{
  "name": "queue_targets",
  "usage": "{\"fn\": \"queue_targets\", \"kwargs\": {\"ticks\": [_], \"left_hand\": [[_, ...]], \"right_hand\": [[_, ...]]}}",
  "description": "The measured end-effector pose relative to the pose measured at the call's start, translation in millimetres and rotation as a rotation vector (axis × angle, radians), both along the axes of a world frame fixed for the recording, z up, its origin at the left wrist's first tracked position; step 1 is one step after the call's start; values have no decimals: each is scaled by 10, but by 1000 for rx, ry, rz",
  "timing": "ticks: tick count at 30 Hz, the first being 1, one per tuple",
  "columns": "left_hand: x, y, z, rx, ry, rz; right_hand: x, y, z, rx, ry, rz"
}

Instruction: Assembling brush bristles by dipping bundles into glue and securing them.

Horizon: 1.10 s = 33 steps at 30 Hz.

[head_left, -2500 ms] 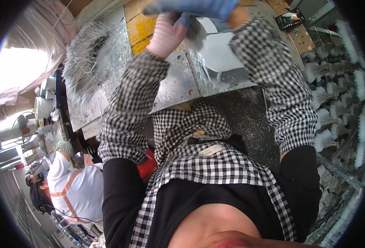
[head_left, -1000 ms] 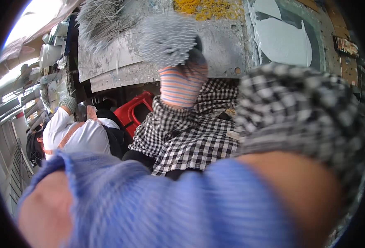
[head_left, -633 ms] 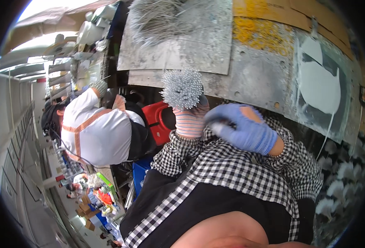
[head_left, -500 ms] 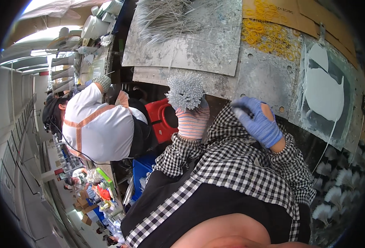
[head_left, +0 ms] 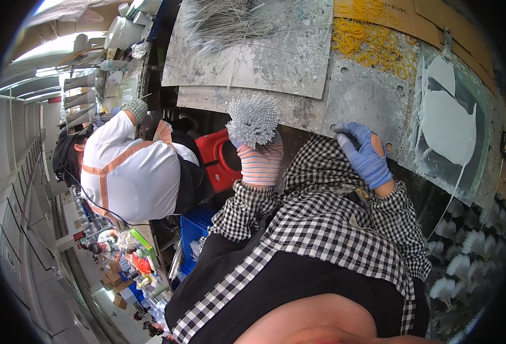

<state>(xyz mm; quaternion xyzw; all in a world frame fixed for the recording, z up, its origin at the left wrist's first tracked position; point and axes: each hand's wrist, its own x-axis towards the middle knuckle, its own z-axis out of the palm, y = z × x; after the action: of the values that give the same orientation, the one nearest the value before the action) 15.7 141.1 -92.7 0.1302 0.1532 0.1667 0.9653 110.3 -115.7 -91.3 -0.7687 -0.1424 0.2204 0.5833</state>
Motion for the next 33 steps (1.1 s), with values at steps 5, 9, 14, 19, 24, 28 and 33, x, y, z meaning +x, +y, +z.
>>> {"fn": "queue_targets", "kwargs": {"ticks": [5, 9, 14, 19, 24, 28, 33], "left_hand": [[-3, 25, -68, -80, -53, 20], [58, -79, 126, 54, -148, -108], [297, -296, 499, 480, 166, -125], [799, -390, 932, 753, 77, -222], [1257, -597, 1348, 967, -274, -1005], [1643, -674, 1443, 911, -633, -1331], [1900, -891, 1538, 1130, -586, -472]], "right_hand": [[-12, -19, -9, 25, -3, 5], [-33, -30, 2, 22, 15, 9], [98, -122, 299, 16, 31, -29], [703, -293, 1051, 188, -274, -37], [1359, 131, 1832, 632, -414, 324], [1398, 269, 2287, 616, -67, 765], [1488, 663, 2438, 557, -382, 153]]}}
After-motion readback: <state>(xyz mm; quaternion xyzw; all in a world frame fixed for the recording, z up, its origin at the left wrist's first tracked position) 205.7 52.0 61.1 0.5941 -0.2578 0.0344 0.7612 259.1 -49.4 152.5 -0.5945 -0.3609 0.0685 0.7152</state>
